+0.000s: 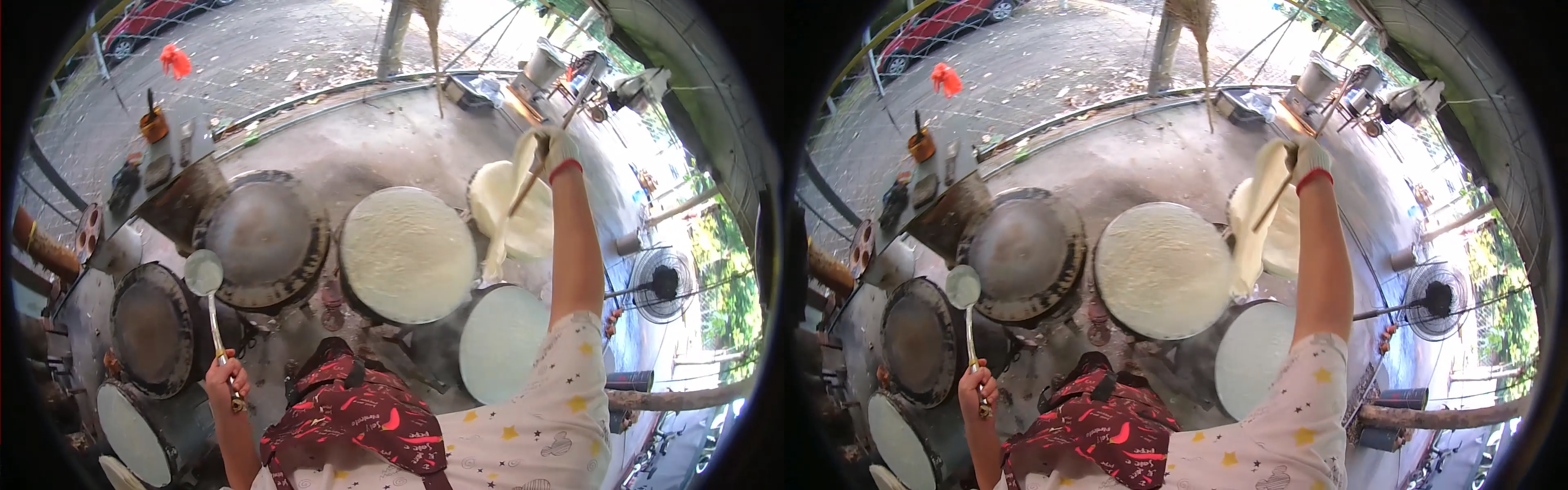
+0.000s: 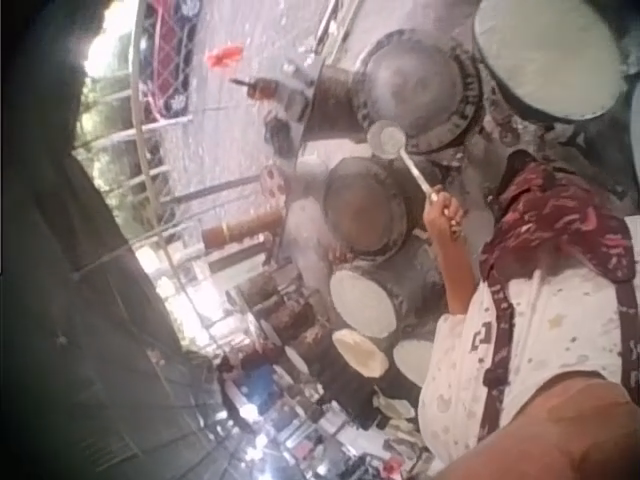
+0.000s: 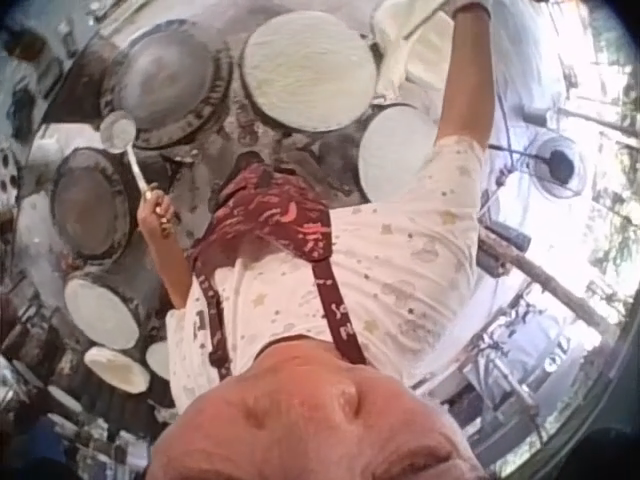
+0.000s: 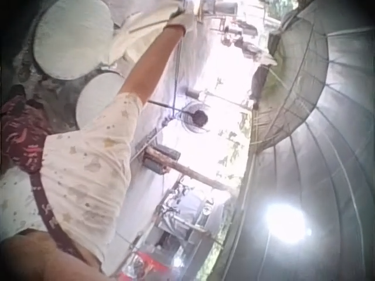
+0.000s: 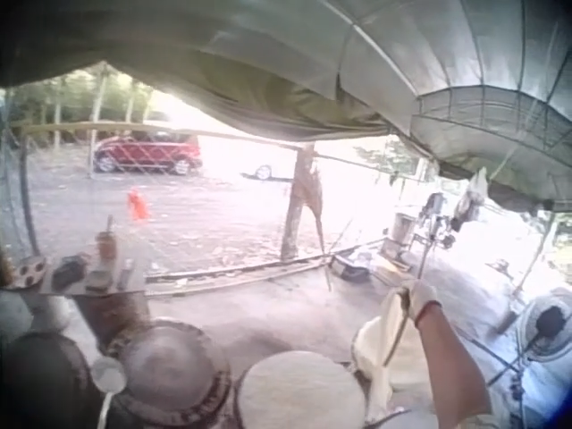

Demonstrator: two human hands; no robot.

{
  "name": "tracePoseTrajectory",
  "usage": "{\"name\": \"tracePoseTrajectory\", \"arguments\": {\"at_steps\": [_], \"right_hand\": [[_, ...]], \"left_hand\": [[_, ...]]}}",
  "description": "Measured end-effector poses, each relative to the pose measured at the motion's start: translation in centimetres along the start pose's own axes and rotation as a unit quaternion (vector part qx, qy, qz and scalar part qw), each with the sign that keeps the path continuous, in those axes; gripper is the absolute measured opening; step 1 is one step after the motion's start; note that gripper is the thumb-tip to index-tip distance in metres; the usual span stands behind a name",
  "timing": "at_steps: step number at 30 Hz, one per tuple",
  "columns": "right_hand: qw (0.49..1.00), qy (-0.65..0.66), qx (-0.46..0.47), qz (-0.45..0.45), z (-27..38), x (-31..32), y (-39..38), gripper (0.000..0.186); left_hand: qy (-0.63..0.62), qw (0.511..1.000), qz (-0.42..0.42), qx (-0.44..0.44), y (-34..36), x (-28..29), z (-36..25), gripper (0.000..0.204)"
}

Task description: The person removes cooked thin wrappers from hot griddle plates with a wooden stick and stacks them. The person then scoops batter from a bowl using a ladle and spreads it across the griddle plates with the stick and ladle.

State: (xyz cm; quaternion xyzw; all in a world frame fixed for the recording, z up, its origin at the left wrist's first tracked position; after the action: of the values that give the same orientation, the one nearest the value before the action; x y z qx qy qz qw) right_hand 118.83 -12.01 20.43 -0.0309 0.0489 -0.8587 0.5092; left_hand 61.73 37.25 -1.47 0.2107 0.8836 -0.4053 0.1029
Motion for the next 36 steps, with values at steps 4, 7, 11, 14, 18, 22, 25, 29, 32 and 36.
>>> {"name": "tracePoseTrajectory", "arguments": {"at_steps": [4,7,11,14,18,22,25,29,32,36], "right_hand": [[0.998,0.021,0.051,-0.019,5.6,3.9,5.7,0.008],[0.991,0.072,0.07,-0.093,6.5,10.2,8.1,0.007],[0.982,0.097,0.119,-0.108,1.1,17.9,5.8,0.012],[0.988,0.009,0.094,-0.123,-8.7,23.2,6.9,0.011],[0.971,-0.087,-0.047,-0.219,-26.8,31.2,11.7,0.022],[0.958,-0.071,-0.099,-0.261,-31.7,32.7,11.8,0.019],[0.966,-0.039,-0.106,-0.234,-32.3,32.6,12.2,0.015],[0.938,-0.204,-0.048,-0.278,-32.5,34.9,12.6,0.025],[0.951,-0.2,0.06,-0.229,-33.3,34.7,13.6,0.037],[0.977,-0.181,0.098,-0.05,-31.0,20.1,6.6,0.039]], "left_hand": [[-0.023,1.0,0.019,0.002,-2.6,-3.9,4.6,0.021],[-0.01,0.999,0.028,0.016,-4.5,-6.6,6.9,0.021],[0.007,1.0,0.022,0.015,-7.0,-9.3,7.7,0.021],[0.033,0.999,0.003,-0.003,-7.1,-10.7,8.1,0.021],[0.065,0.997,0.0,-0.032,-8.6,-13.3,7.3,0.02],[0.083,0.996,-0.001,-0.03,-8.4,-14.0,7.6,0.019],[0.074,0.997,0.006,-0.024,-8.8,-13.9,7.7,0.019],[0.025,1.0,-0.01,-0.015,-10.4,-12.2,7.8,0.019],[-0.048,0.998,0.035,0.016,-11.2,-10.6,8.9,0.021],[-0.164,0.985,0.049,0.012,-13.6,-7.7,10.1,0.024]]}}
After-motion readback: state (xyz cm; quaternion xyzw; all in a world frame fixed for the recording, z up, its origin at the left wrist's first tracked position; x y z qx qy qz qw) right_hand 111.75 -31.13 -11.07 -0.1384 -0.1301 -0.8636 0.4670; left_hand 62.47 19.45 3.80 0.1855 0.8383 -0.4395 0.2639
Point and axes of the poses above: each hand's wrist, its own y-axis towards the middle knuckle, its own x-axis out of the back of the hand, z = x × y, the point moved 10 cm from there along y, towards the middle knuckle, and after that the axes turned 13 degrees about -z, right-handed, at the moved point
